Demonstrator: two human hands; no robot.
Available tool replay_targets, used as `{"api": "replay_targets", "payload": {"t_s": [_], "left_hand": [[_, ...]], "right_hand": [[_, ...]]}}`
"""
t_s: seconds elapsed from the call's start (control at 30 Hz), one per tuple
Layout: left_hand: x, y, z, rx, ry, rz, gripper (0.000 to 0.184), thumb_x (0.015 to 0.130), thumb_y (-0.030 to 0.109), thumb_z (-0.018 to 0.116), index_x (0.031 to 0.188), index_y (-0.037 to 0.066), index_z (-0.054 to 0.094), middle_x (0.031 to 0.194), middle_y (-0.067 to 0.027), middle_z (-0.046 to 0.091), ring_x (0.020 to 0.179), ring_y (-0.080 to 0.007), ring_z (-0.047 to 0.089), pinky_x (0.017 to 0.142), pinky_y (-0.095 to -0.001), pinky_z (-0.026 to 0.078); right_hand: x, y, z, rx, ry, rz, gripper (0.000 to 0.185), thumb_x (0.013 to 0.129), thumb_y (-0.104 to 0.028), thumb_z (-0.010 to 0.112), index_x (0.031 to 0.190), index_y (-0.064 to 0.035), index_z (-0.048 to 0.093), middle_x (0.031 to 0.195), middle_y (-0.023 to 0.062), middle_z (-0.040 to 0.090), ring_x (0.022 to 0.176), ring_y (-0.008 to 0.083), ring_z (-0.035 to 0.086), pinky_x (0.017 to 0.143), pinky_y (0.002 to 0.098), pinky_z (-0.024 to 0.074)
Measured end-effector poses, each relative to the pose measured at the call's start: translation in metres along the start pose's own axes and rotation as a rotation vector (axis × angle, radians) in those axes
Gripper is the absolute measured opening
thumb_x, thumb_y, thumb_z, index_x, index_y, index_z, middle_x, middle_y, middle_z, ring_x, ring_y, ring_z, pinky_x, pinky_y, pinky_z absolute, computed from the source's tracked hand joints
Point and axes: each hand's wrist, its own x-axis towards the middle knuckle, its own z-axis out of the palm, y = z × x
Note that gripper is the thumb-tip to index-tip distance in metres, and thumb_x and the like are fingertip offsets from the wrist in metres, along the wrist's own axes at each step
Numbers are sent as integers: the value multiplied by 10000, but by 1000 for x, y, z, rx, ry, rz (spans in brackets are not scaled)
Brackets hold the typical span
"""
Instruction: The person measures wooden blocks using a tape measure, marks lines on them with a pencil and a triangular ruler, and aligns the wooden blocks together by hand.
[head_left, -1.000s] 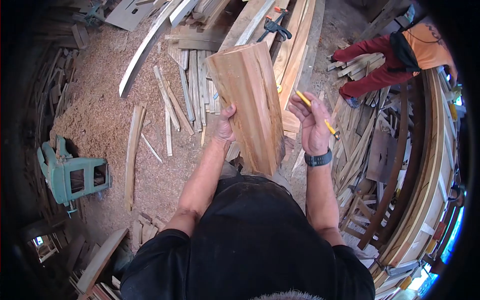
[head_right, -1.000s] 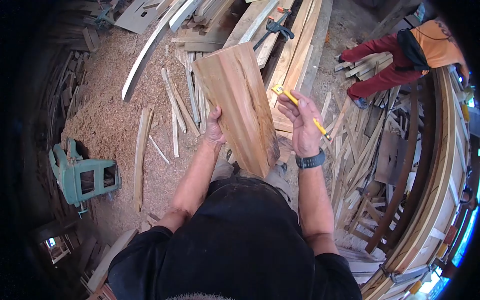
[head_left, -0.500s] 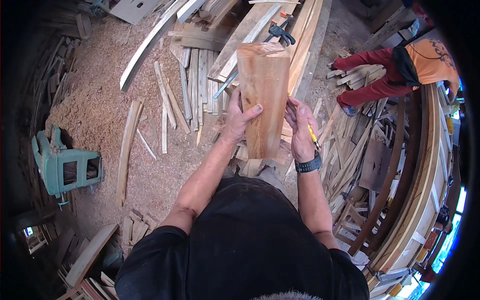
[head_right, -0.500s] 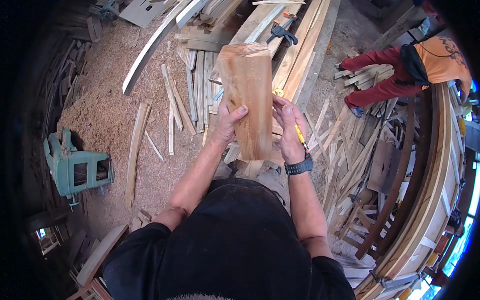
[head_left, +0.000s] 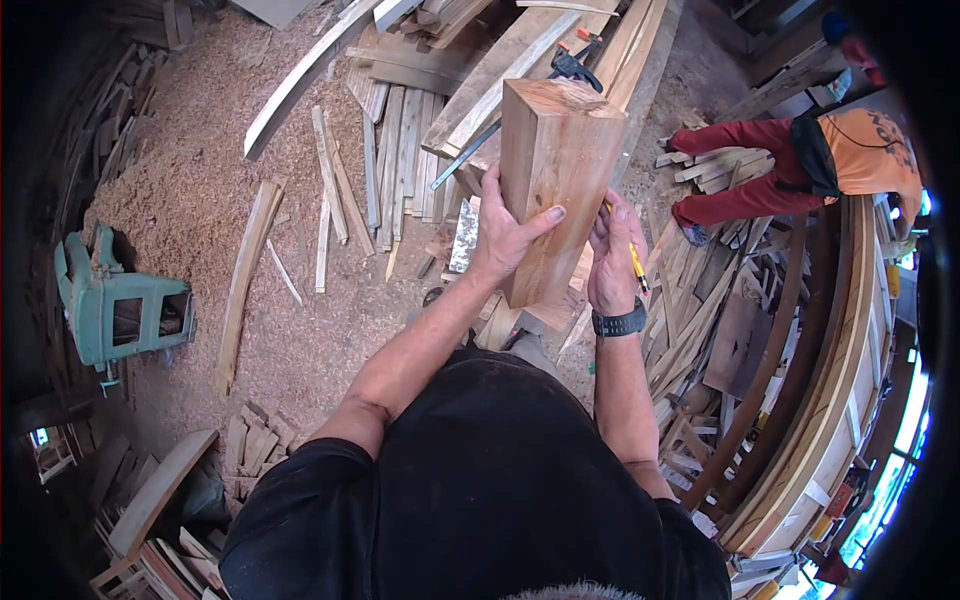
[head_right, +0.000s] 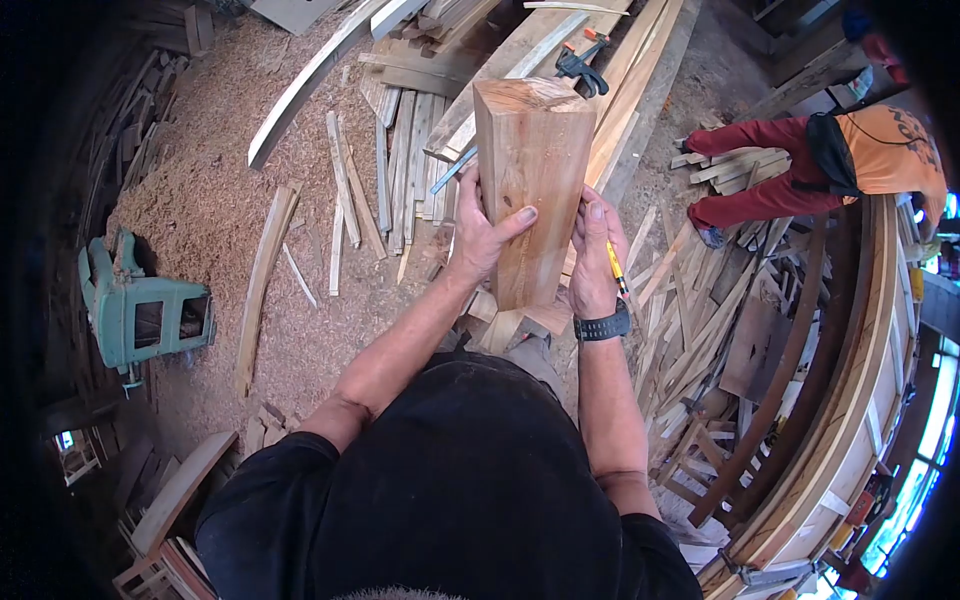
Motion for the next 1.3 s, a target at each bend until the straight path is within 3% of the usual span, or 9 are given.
{"api": "replay_targets", "payload": {"t_s": [0.13,0.33,0.57,0.67,0.8,0.87,0.97,1.1,1.3], "left_hand": [[-7,-5,10,36,55,0,1037,752,329,902,1491,-57,286,1360,-223,512,1261,-282,551,1098,-407,441],[-15,-30,18,92,24,-68,1126,745,383,909,1498,-106,230,1403,-277,472,1309,-329,518,1129,-414,412],[-27,-47,34,-165,-54,-351,1024,752,344,910,1460,-101,319,1301,-244,577,1172,-287,625,1005,-387,522],[-34,-67,43,-270,-73,-534,928,766,326,899,1417,-98,390,1245,-224,621,1092,-279,670,959,-390,554],[-48,-95,54,-308,-80,-789,814,842,293,840,1415,-87,404,1231,-211,638,1040,-276,700,900,-399,590],[-60,-106,60,-341,-99,-814,764,853,295,830,1391,-83,441,1213,-202,650,1032,-268,704,893,-399,591],[-78,-122,65,-383,-96,-871,683,866,300,816,1346,-75,505,1181,-186,672,1018,-254,711,885,-395,592],[-90,-136,61,-389,-72,-933,722,839,330,831,1350,-65,509,1203,-190,666,1044,-261,702,916,-396,576],[-96,-128,59,-377,-75,-907,779,817,358,843,1366,-65,487,1214,-187,656,1091,-265,681,945,-398,563]], "right_hand": [[-4,0,-5,-35,57,36,598,1075,-449,535,1412,44,512,1376,194,610,1284,264,596,1107,391,454],[-12,3,-21,-101,128,78,563,1076,-427,542,1407,29,540,1323,157,643,1227,208,619,1064,357,481],[-27,17,-44,-234,188,94,534,1077,-408,548,1360,42,592,1300,143,664,1197,201,631,1060,362,493],[-35,36,-61,-298,273,108,501,1081,-397,541,1360,14,607,1248,117,685,1114,172,658,982,325,522],[-53,66,-96,-216,337,189,435,1028,-219,648,1370,44,593,1298,130,665,1158,184,640,1019,331,513],[-65,80,-111,-288,339,181,454,1009,-172,671,1400,37,572,1296,121,666,1146,183,643,1028,334,512],[-82,70,-106,-53,392,292,520,947,-27,707,1433,41,534,1349,140,635,1210,198,614,1046,341,507],[-86,73,-120,40,355,375,520,967,-53,686,1450,35,514,1364,150,627,1222,208,612,1054,349,508],[-85,98,-148,128,309,639,502,966,-234,715,1375,3,549,1240,125,674,1090,196,672,955,342,554]]}}
